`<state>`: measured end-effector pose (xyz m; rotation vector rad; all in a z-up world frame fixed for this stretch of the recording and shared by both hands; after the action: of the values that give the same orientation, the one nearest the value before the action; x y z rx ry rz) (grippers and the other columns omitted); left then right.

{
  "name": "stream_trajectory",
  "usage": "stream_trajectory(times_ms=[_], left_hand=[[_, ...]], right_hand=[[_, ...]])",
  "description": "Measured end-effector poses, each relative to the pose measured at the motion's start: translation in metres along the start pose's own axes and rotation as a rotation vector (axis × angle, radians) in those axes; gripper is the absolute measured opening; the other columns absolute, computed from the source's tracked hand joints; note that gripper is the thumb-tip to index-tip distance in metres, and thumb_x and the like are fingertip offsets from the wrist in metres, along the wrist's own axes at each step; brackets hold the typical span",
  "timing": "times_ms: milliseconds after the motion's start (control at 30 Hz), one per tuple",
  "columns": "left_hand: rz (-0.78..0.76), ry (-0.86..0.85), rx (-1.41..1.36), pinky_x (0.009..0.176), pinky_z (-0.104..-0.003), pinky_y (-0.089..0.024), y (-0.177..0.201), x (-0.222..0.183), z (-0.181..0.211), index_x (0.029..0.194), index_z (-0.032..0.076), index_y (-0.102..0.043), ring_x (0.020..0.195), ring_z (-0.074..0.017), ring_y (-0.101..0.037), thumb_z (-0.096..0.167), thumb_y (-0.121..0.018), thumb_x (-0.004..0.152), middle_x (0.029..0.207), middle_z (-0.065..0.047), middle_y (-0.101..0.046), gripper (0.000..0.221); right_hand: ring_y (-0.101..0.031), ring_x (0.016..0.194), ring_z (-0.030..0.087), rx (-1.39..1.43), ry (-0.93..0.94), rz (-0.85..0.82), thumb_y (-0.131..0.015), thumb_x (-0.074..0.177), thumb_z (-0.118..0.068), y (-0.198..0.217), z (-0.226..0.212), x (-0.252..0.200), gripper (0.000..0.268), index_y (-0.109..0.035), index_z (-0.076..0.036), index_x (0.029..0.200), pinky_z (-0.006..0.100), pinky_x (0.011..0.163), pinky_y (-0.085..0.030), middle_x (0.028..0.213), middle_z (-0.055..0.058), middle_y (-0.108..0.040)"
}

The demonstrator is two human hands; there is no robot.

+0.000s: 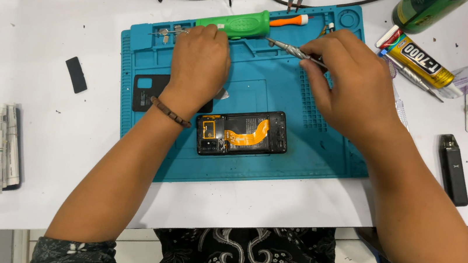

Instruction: The person disassembles a smartphone, removes the back cover and battery, and uses a screwdriver to unscrew and reposition internal components. The person then reassembles the phone by placing the back cover and battery back into position.

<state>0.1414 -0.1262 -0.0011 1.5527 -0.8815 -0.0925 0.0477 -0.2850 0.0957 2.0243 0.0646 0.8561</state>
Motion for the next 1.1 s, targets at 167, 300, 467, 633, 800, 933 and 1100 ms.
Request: stream_trajectory(times_ms=[167,300,467,633,800,933,1100], left_hand=[[0.0,0.149,-0.497,0.058,-0.036,-0.042,0.053,-0.009,-0.006,0.079,0.007,-0.052,0.068,-0.0218,-0.052,0.005,-0.059,0.086,0.077,-0.007,-0.054,0.009],[0.072,0.416,-1.093,0.059,-0.023,-0.043,0.088,-0.038,-0.014,0.076,0.009,-0.044,0.066,-0.0109,-0.049,-0.006,-0.061,0.081,0.077,-0.004,-0.057,0.023],[0.06,0.581,-1.45,0.071,-0.023,-0.052,0.08,-0.065,-0.014,0.088,0.005,-0.05,0.085,-0.0211,-0.07,-0.007,-0.062,0.087,0.086,-0.01,-0.06,0.017],[0.064,0.625,-1.655,0.084,-0.026,-0.058,0.071,-0.072,-0.007,0.098,0.006,-0.053,0.088,-0.0162,-0.066,-0.003,-0.065,0.086,0.091,-0.01,-0.066,0.019],[0.052,0.632,-1.862,0.078,-0.026,-0.055,0.058,-0.076,0.0,0.102,0.009,-0.053,0.083,-0.0137,-0.066,0.004,-0.069,0.084,0.088,-0.008,-0.068,0.026],[0.053,0.676,-1.866,0.077,-0.027,-0.057,0.054,-0.08,-0.004,0.1,0.01,-0.053,0.082,-0.0156,-0.069,0.003,-0.07,0.082,0.086,-0.009,-0.069,0.025],[0.06,0.641,-1.862,0.075,-0.026,-0.059,0.056,-0.08,-0.002,0.099,0.009,-0.054,0.08,-0.0153,-0.069,0.003,-0.069,0.083,0.086,-0.009,-0.07,0.023]], right_hand=[[-0.057,0.081,0.025,0.23,-0.14,0.078,-0.07,0.094,0.005,0.012,0.004,0.002,0.009,-0.063,0.004,0.1,0.032,0.069,-0.047,0.094,0.015,-0.062],[-0.058,0.087,0.017,0.545,-0.385,0.113,-0.073,0.091,0.001,0.006,0.026,-0.008,0.015,-0.061,0.001,0.1,0.024,0.076,-0.047,0.096,0.011,-0.06],[-0.054,0.086,0.013,0.752,-0.501,0.081,-0.071,0.088,-0.004,-0.008,0.028,-0.012,0.015,-0.059,-0.004,0.097,0.02,0.07,-0.043,0.094,0.008,-0.058],[-0.056,0.085,0.02,1.012,-0.434,0.057,-0.052,0.096,0.0,-0.03,0.007,-0.008,0.005,-0.052,-0.001,0.1,0.027,0.074,-0.058,0.102,0.014,-0.053],[-0.064,0.072,0.031,1.013,-0.393,0.087,-0.045,0.097,0.002,-0.031,-0.012,-0.003,0.022,-0.026,-0.006,0.102,0.036,0.073,-0.059,0.1,0.029,-0.056],[-0.065,0.072,0.031,0.894,-0.375,0.149,-0.044,0.098,0.007,-0.023,-0.015,-0.002,0.023,-0.025,-0.004,0.106,0.035,0.07,-0.061,0.099,0.027,-0.056],[-0.06,0.09,0.03,0.928,-0.374,0.144,-0.044,0.097,0.006,-0.026,-0.02,-0.002,0.022,-0.027,-0.003,0.107,0.038,0.073,-0.064,0.095,0.025,-0.051]])
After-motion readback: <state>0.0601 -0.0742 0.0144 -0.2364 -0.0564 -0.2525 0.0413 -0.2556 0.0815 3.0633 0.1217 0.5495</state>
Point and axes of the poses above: each hand's wrist, its own x-axis towards the middle knuckle, its own y-axis out of the back of the hand, z = x × y, the point moved 9 cm from there along x, towards the middle knuckle
